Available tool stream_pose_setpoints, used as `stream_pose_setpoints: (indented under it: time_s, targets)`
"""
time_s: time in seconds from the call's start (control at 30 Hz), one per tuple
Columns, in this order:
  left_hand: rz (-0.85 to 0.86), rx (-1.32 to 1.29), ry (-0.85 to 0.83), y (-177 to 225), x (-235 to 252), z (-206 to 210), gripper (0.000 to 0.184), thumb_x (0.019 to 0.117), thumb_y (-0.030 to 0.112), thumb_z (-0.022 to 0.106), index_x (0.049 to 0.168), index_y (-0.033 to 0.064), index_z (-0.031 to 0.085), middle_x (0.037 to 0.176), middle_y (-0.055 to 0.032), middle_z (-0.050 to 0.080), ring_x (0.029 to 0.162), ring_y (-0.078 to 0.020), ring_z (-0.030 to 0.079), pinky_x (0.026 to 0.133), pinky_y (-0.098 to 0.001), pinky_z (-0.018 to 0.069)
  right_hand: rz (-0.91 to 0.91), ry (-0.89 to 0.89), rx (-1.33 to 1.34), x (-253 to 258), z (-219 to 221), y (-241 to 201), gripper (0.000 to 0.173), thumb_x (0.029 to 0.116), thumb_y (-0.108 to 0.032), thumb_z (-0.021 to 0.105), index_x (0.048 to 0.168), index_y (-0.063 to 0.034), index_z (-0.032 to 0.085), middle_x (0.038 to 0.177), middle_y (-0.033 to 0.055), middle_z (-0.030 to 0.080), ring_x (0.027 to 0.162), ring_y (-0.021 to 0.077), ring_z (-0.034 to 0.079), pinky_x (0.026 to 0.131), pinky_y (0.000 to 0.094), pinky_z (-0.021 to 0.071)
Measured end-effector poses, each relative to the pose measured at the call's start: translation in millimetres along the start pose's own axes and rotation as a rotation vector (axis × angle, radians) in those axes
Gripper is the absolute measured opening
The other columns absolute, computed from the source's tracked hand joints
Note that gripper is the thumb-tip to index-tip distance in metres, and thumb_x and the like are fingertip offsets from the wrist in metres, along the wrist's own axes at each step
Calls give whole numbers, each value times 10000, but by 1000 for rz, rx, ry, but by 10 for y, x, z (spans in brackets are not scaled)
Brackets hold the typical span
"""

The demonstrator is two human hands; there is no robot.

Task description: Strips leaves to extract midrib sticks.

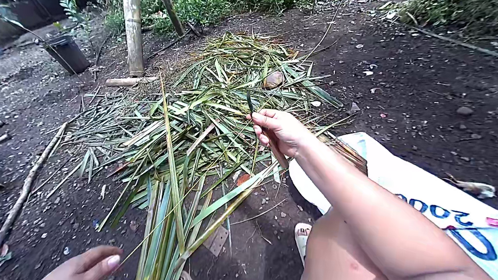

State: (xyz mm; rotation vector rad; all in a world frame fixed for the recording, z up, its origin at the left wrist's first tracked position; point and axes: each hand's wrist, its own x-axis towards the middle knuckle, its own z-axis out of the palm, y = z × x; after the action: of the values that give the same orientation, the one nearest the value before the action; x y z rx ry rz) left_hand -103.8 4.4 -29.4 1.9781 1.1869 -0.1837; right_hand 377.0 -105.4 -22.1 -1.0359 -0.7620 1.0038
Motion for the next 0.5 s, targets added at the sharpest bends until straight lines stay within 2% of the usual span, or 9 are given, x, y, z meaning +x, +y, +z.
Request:
stream_pose_setpoints:
  time_s: [0.03,0.13,0.2,0.27,0.33,0.37,0.4,0.47,0.5]
  targets:
    - [41,23,76,381,100,139,503,1041,463,518,1369,94,610,1198,-89,721,1116,-230,690,1018,-497,517,-2,-5,0,-5,45,39,186,1072,-153,521,1071,-27,658,662,11,580,451,29,499,424,162,463]
    - [215,-11,273,1249,460,670,491,1037,444,540,1431,151,558,1259,-29,698,1112,-181,688,978,-436,550,9,3,-30,-11,144,124,194,1075,-173,522,1065,-27,650,644,12,567,424,24,468,401,157,439]
    - [302,99,407,1510,720,928,540,1027,462,558,1464,144,544,1384,-68,617,1202,-236,622,1012,-471,499,40,-4,-27,-11,166,109,214,1081,-175,516,1086,-13,656,659,17,571,440,36,480,416,168,451]
    - [383,153,495,1620,958,1085,473,1045,411,551,1413,119,602,1350,-93,643,1246,-278,599,1076,-499,448,60,-23,-29,-12,144,85,209,1083,-165,514,1096,-8,651,676,19,579,468,44,501,447,173,464]
    - [388,109,431,1671,1145,1170,371,1065,365,539,1327,133,662,1249,-58,698,1172,-198,648,1053,-437,479,73,-13,-38,-32,112,76,199,1078,-159,527,1109,-2,646,681,21,581,476,48,509,458,174,470]
    - [394,64,397,1692,1229,1203,343,1062,344,556,1299,126,675,1252,-66,689,1148,-181,654,1024,-408,498,72,-8,-39,-41,92,68,200,1076,-158,530,1122,1,643,678,20,578,474,47,508,458,173,470]
    - [407,27,376,1710,1310,1239,362,1049,339,580,1327,119,655,1324,-83,645,1184,-192,634,1028,-400,501,69,0,-38,-48,71,66,204,1076,-158,531,1126,2,646,672,20,578,468,45,503,453,172,465]
    - [427,-40,324,1779,1464,1312,509,1034,373,592,1468,112,536,1543,-117,478,1381,-261,497,1125,-458,417,49,13,-48,-58,37,73,212,1079,-165,522,1121,-1,649,650,18,573,447,37,489,428,168,455]
    - [439,-79,282,1824,1544,1360,564,1042,393,567,1524,118,470,1587,-119,430,1429,-263,452,1158,-467,388,34,22,-52,-65,32,82,219,1079,-176,520,1111,-4,652,637,14,567,431,30,480,411,163,451]
